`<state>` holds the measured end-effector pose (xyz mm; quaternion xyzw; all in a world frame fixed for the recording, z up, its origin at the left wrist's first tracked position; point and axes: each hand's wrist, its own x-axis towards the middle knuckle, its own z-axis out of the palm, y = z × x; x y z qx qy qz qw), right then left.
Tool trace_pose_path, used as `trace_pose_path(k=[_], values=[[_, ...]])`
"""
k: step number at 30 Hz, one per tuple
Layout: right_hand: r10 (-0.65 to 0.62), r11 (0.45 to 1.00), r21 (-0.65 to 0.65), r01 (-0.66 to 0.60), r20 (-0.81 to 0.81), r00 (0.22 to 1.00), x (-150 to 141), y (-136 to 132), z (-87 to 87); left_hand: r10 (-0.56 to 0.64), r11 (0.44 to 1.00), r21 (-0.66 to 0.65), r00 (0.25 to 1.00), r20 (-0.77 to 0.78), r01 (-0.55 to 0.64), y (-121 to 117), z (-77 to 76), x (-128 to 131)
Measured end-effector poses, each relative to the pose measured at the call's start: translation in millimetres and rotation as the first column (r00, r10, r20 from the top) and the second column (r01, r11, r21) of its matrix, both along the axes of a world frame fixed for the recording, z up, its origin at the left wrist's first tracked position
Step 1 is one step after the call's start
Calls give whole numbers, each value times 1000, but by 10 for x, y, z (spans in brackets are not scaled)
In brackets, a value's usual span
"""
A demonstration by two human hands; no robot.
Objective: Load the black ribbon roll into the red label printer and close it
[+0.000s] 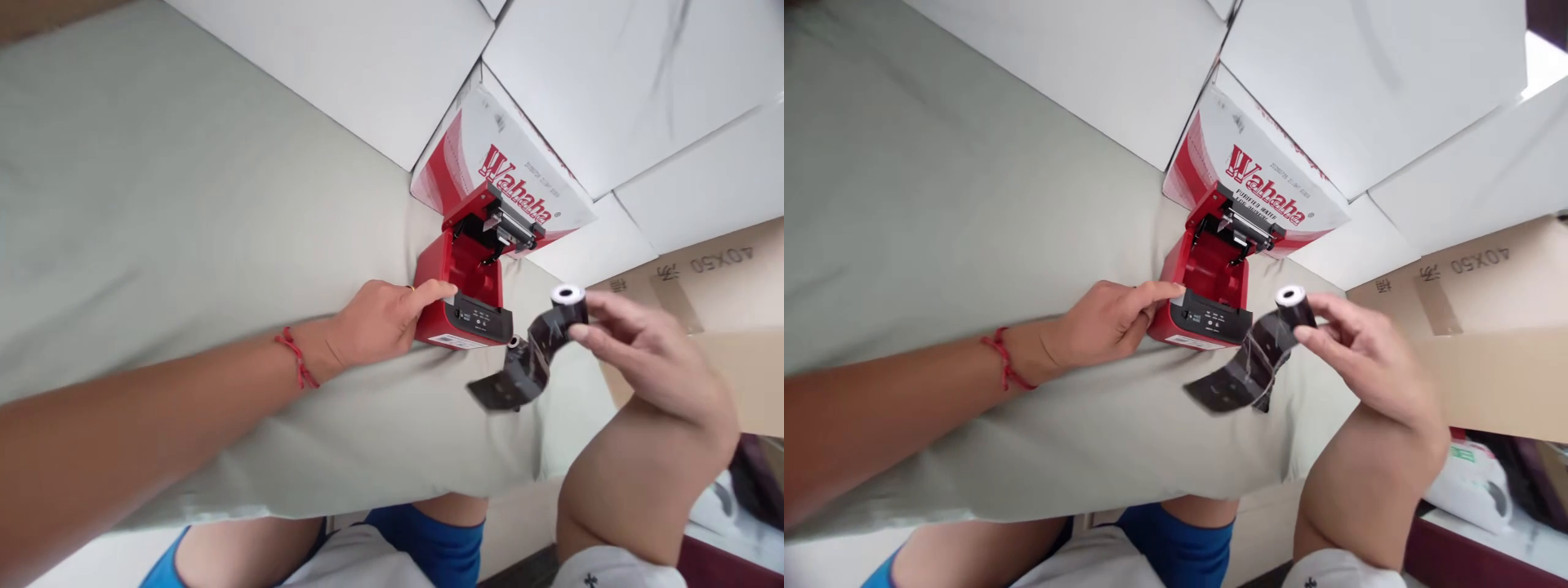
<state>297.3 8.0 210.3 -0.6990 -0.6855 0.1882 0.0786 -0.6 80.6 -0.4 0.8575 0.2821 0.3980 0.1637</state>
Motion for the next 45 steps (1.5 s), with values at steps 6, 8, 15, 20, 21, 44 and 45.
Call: trace_pose_path(k=[6,8,15,20,21,44,45], values=[[-80,955,-290,62,-53,995,327,-182,-634,28,999,-33,998,-53,-30,-9,30,26],[-108,956,-276,97,-28,994,327,-182,-847,33,999,-32,999,-44,-34,-11,27,24],[-281,953,-69,295,164,945,660,-108,-1097,90,996,-4,996,25,-90,-10,-12,23],[-176,967,-155,200,158,972,673,-76,-1120,87,996,-23,996,-30,-88,-21,22,23],[-148,966,-190,173,142,979,650,-100,-1026,87,996,-23,996,-31,-88,-23,23,21],[228,961,-201,-191,184,956,-802,971,-388,221,909,315,956,192,-273,-76,50,67],[219,963,-203,-178,205,954,-828,988,-408,205,905,337,960,193,-261,-89,55,72]])
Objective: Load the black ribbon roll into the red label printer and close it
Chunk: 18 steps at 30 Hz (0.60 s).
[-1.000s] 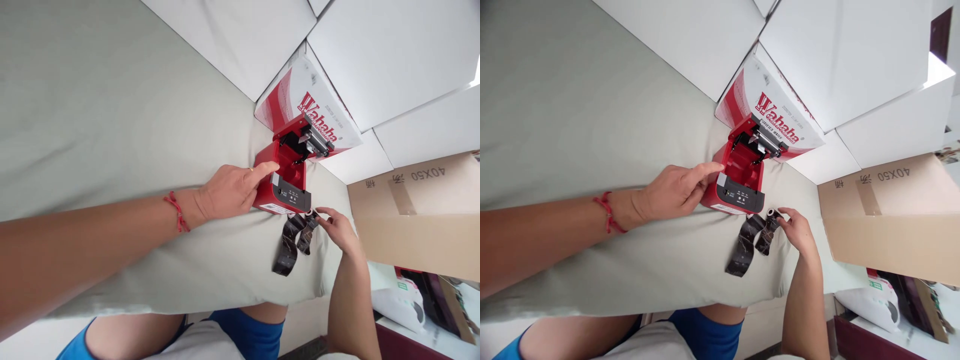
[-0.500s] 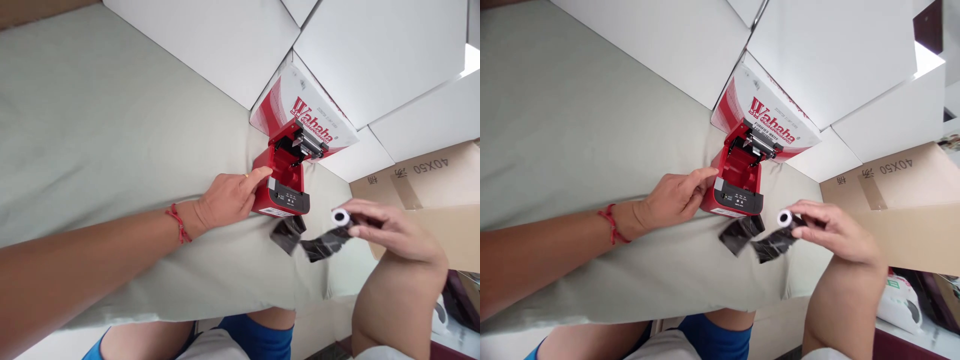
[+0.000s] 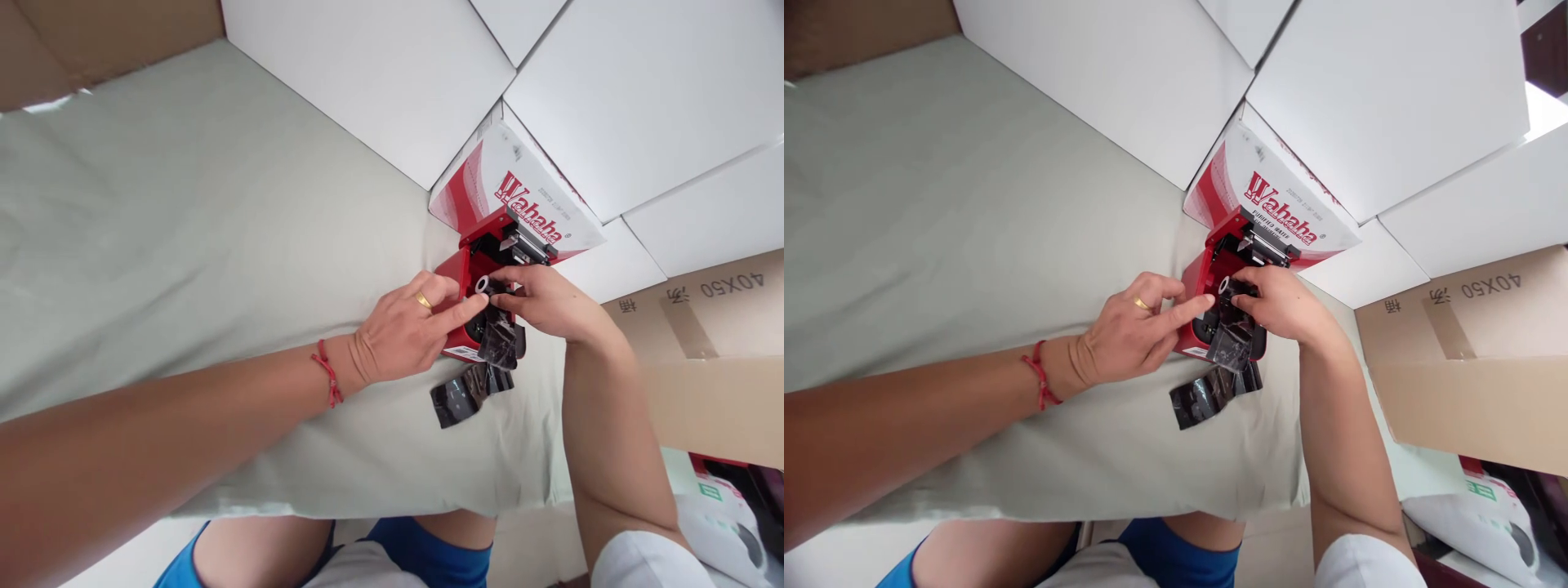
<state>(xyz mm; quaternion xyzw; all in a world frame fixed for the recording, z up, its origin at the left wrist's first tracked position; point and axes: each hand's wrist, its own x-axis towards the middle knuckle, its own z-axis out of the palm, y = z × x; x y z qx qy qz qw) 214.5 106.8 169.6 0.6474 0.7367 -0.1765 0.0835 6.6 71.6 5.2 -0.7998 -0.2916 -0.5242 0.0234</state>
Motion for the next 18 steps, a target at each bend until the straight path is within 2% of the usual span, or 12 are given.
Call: trace_pose_path(k=[5,13,16,18], values=[[31,999,30,-31,9,999,-55,31,7,-66,996,67,998,-7,66,-79,2,43],[176,978,-128,-168,56,983,-143,169,-120,-129,991,26,982,-135,134,-148,-14,54],[180,977,-128,-173,46,983,-152,96,-69,-137,989,39,984,-117,142,-151,-6,55],[132,990,-42,-131,15,991,-137,-37,21,-137,988,56,986,-93,143,-151,-6,58]])
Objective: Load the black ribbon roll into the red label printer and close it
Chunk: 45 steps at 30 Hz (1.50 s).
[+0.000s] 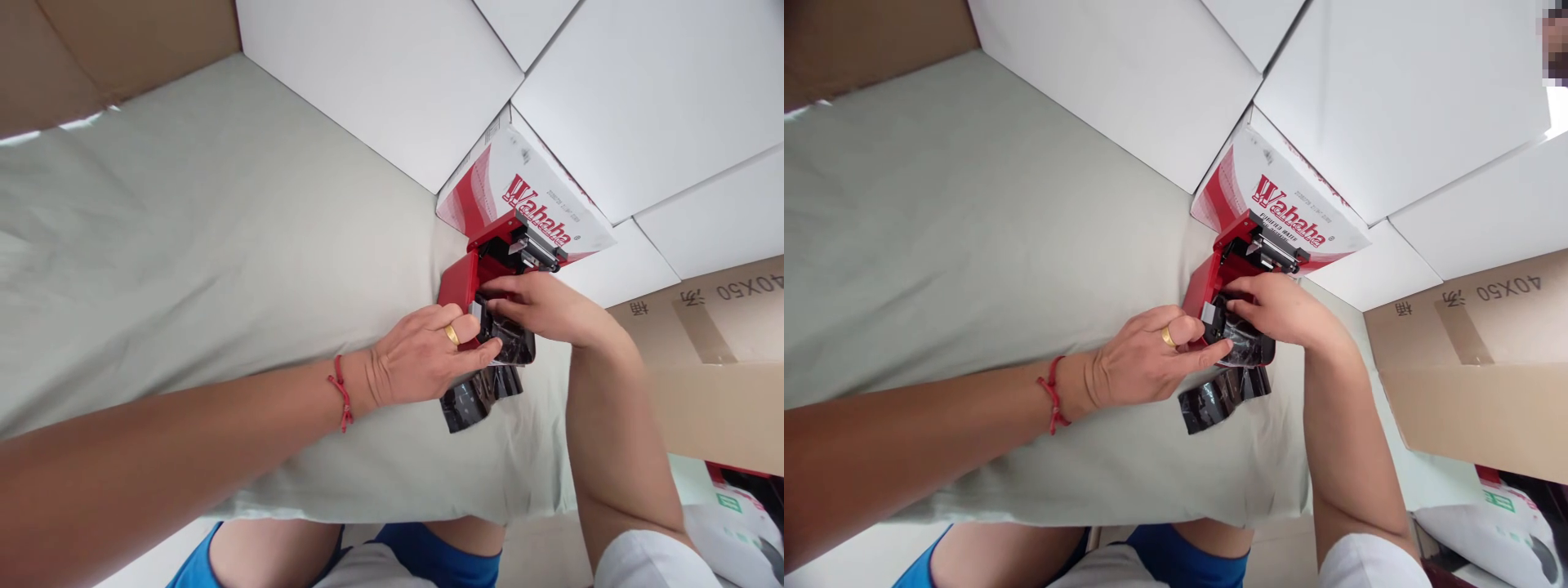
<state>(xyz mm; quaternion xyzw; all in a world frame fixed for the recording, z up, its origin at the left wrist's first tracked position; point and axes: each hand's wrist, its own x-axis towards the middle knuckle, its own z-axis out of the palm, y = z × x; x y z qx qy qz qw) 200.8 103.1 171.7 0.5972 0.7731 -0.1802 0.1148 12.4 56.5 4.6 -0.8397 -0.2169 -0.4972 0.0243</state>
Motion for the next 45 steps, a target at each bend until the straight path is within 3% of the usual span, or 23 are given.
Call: trace_pose_path(k=[2,3,5,7,8,12,15,18,21,26,29,35,41,45], values=[[-90,967,226,117,-122,988,27,-148,89,-5,1000,7,1000,15,5,0,-6,3],[-115,909,373,185,-203,972,44,-204,116,-7,1000,4,1000,16,7,1,-12,3],[-69,733,631,256,-305,950,91,-245,112,-12,1000,-9,1000,19,12,3,-24,3],[20,606,775,182,-243,970,162,-188,33,-22,1000,-11,999,43,22,8,-34,1],[47,590,798,123,-186,981,204,-141,-24,-31,999,-6,998,56,32,12,-37,1],[78,675,737,24,-103,992,333,-101,-223,-39,999,22,996,86,38,17,-27,4],[95,692,719,59,-172,981,317,-350,-280,-21,999,44,994,110,16,8,-12,5],[105,749,656,94,-257,961,248,-653,-344,-14,999,53,992,123,7,4,-4,-2],[82,770,628,116,-278,957,196,-817,-458,-1,1000,-14,990,140,3,46,4,-29],[38,729,665,164,-279,960,180,-833,-587,-42,964,-257,994,98,66,227,22,-115],[30,736,653,180,-297,954,195,-837,-606,-92,938,-332,995,40,100,302,17,-139],[75,714,660,234,-404,912,262,-850,-735,-104,965,-230,989,108,127,306,-62,-93],[154,555,741,378,-538,829,202,-911,-985,-80,991,-88,975,209,100,322,-107,-109],[237,492,826,276,-432,870,198,-1071,-1033,-113,981,-129,965,235,146,332,-86,-110]])
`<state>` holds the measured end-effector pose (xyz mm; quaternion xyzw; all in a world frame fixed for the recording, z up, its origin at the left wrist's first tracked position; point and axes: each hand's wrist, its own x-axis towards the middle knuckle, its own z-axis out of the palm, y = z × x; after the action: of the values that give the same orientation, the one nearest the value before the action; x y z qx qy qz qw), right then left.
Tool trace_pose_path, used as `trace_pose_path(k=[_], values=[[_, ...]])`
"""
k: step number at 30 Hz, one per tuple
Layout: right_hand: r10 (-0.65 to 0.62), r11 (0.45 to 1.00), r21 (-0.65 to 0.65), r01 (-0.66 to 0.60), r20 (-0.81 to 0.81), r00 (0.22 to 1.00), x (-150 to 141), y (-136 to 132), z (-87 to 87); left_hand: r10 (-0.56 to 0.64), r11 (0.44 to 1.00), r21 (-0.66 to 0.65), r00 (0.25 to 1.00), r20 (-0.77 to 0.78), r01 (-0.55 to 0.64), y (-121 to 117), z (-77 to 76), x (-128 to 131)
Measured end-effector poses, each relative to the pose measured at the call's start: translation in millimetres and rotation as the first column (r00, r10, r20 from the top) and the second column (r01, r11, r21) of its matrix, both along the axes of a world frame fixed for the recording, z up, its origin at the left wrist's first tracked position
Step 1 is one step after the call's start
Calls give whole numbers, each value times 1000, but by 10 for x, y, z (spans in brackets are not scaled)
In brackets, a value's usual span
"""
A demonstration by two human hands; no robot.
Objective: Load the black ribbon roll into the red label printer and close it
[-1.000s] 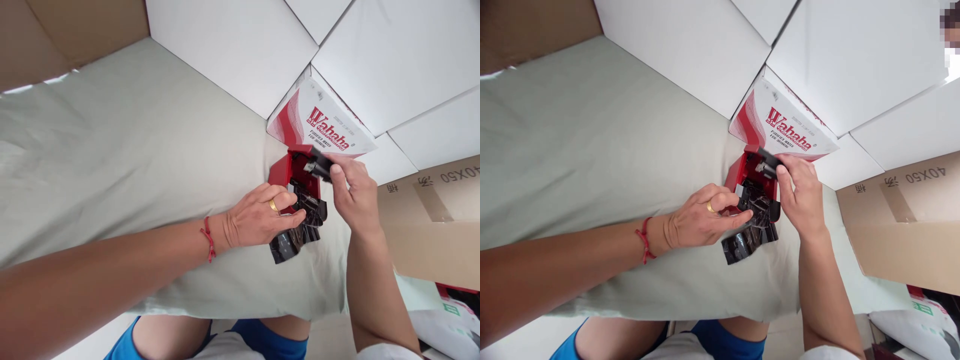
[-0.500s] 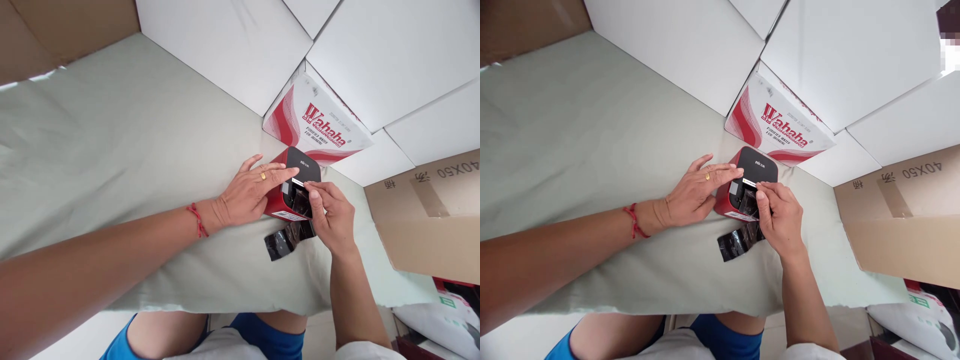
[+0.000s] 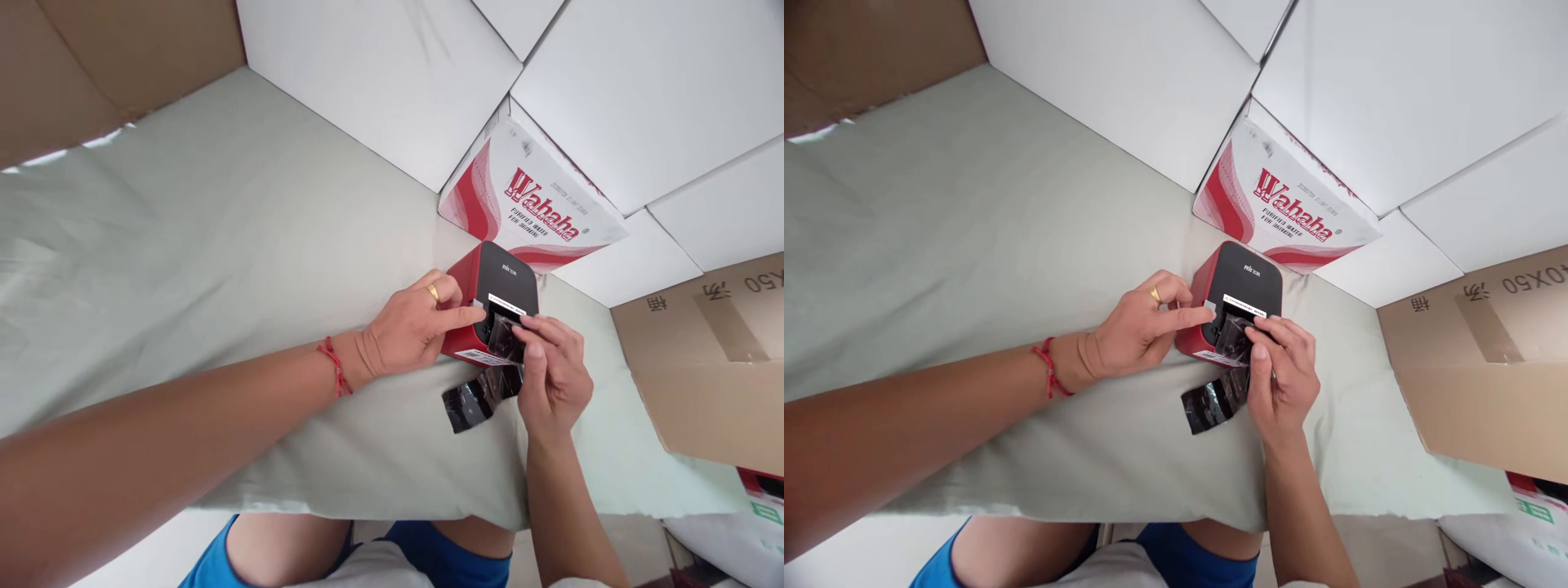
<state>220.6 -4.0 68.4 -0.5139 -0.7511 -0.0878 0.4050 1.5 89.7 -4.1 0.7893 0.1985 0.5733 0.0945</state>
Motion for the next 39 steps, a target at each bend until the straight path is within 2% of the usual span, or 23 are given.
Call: trace_pose_path(k=[4,6,10,16,20,23,24,26,29,32,35,37,39], values=[[28,999,21,-33,198,980,33,-142,23,-113,980,-171,993,-44,103,-22,24,-16],[22,999,19,-27,218,976,29,-181,36,-165,958,-243,986,-22,155,-43,36,-32],[29,1000,-11,-27,230,973,11,-195,64,-158,926,-343,987,33,160,-72,62,-29],[119,992,-76,-103,259,958,37,-162,173,-150,917,-358,984,95,174,-53,68,55],[159,970,-216,-116,194,968,78,-98,387,-153,913,-376,988,39,156,-50,36,57],[32,901,-433,10,90,995,106,92,623,-164,926,-357,982,-96,120,-73,19,30],[-36,860,-504,77,91,995,102,190,702,-161,933,-346,975,-150,101,-83,16,22],[-115,769,-602,214,199,973,55,425,834,-137,947,-315,963,-230,60,-99,11,14],[3,651,-646,398,527,850,-101,793,925,-91,960,-281,949,-303,2,-108,9,20],[171,566,-665,487,672,720,-265,1083,877,-37,956,-285,942,-335,-63,-102,21,34],[236,537,-688,488,678,697,-351,1226,779,-21,948,-306,944,-329,-85,-88,43,39],[217,561,-667,491,690,690,-363,1211,764,-40,945,-319,943,-331,-72,-80,56,35],[162,596,-629,499,703,693,-333,1099,832,-53,944,-324,941,-335,-62,-77,59,30]])
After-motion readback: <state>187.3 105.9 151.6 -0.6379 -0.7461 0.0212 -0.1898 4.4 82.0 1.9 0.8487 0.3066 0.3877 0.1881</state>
